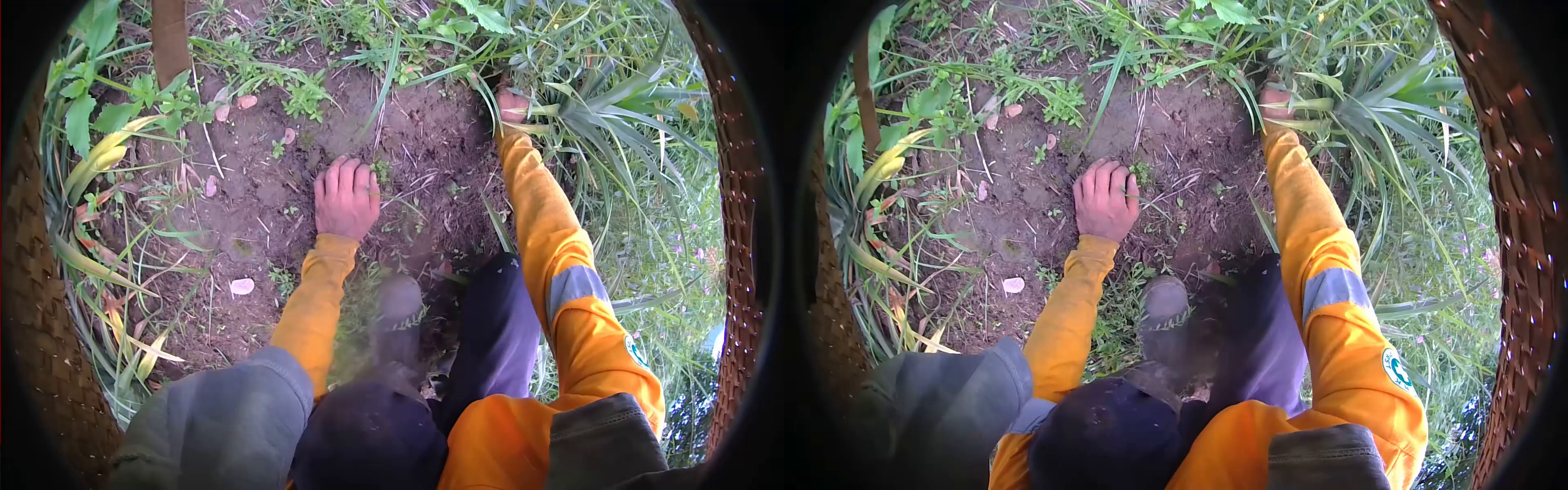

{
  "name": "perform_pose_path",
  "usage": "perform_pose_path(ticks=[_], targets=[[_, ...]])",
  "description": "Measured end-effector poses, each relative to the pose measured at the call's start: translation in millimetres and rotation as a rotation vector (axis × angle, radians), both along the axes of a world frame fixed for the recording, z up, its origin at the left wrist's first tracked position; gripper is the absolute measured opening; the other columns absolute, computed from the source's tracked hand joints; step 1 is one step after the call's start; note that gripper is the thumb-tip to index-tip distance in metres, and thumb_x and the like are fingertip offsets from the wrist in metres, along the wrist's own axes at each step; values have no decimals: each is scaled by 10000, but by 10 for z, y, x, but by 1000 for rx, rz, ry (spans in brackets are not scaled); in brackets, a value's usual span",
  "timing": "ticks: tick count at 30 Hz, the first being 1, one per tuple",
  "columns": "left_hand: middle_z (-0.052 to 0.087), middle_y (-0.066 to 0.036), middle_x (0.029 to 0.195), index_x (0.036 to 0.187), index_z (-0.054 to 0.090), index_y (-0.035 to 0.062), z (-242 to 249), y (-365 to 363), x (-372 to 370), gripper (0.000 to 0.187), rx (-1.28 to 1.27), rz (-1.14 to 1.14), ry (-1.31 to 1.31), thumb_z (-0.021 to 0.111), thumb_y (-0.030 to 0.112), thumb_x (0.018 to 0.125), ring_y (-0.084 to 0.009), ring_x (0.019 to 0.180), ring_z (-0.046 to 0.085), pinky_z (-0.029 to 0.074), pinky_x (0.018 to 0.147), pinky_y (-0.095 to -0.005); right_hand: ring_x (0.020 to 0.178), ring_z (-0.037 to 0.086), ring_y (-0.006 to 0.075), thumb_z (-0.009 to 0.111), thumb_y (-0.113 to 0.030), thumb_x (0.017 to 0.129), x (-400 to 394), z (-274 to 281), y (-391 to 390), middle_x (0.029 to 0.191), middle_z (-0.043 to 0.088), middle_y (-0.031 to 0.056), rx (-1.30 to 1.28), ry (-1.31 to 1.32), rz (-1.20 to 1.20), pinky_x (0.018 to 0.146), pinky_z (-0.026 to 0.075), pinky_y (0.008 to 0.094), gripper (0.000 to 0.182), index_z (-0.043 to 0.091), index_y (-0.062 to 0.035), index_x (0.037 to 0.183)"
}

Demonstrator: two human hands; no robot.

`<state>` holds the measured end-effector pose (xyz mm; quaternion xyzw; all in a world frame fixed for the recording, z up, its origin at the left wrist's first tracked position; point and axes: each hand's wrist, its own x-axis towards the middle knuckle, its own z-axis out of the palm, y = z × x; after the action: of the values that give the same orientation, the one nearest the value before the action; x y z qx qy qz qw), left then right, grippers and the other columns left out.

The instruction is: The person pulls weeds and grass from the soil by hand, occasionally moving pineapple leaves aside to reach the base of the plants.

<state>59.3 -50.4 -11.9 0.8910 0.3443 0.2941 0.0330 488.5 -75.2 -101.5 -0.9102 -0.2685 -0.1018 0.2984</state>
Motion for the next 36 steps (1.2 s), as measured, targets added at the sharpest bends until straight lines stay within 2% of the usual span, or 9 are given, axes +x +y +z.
perform_pose_path(ticks=[3,6,8,11,14,16,25,31,36], targets=[[653,-64,1172,1080,656,102,-14,-2,-7,211,-11,-4,17,723,223,922,-297,1205,602,466,995,-476,1216,656,394,595,-429,1042,768,-805,127,1318,687,241,-335,-454,123,1004,512,493,521,655,-10,1345],[653,-62,1174,1080,657,101,6,-4,-1,207,-14,-9,13,720,221,923,-296,1205,602,466,997,-475,1041,728,388,696,-512,940,898,-869,313,1101,757,240,419,170,-201,979,543,465,584,727,15,1188],[653,-62,1177,1078,658,101,-4,3,-6,204,-11,-11,1,719,219,923,-293,1208,603,466,998,-476,1074,720,383,686,-476,957,1084,-1020,38,1143,750,225,69,67,-173,971,548,460,531,727,-1,1191],[655,-63,1175,1074,663,103,-56,7,-20,198,-6,-17,2,721,214,921,-288,1209,607,467,1001,-478,1231,624,435,657,-248,927,824,-747,-77,1349,657,283,637,271,-52,1096,461,459,496,636,46,1326],[670,-55,1175,1063,675,109,-50,19,-36,192,-9,-12,10,722,225,917,-282,1195,624,478,992,-478,1224,637,381,642,-285,980,209,-25,-144,1328,680,219,177,148,-220,1085,477,453,452,650,10,1322],[678,-49,1178,1052,679,119,-58,22,-25,188,-12,-8,36,724,239,915,-280,1191,630,483,981,-473,1231,637,400,587,-204,978,350,-309,-26,1404,630,276,955,344,73,1090,469,434,487,594,40,1399],[654,-59,1187,1064,666,134,12,-66,61,197,-19,70,146,727,243,911,-300,1188,617,453,1004,-487,1043,634,293,631,-205,999,132,-267,-494,1268,650,186,475,285,-28,881,509,387,395,629,8,1332],[645,-80,1205,1091,653,112,64,-244,40,233,-57,44,164,712,257,919,-324,1203,600,448,1017,-500,909,631,207,662,-212,1013,-1102,90,-1184,1184,658,116,297,379,70,732,531,347,343,648,-15,1294],[649,-89,1199,1089,654,108,23,-41,57,211,-2,43,88,703,236,929,-328,1209,595,440,1030,-495,737,619,137,702,-232,1006,-1672,1670,-362,1066,680,48,914,962,87,534,491,295,283,678,-73,1239]])
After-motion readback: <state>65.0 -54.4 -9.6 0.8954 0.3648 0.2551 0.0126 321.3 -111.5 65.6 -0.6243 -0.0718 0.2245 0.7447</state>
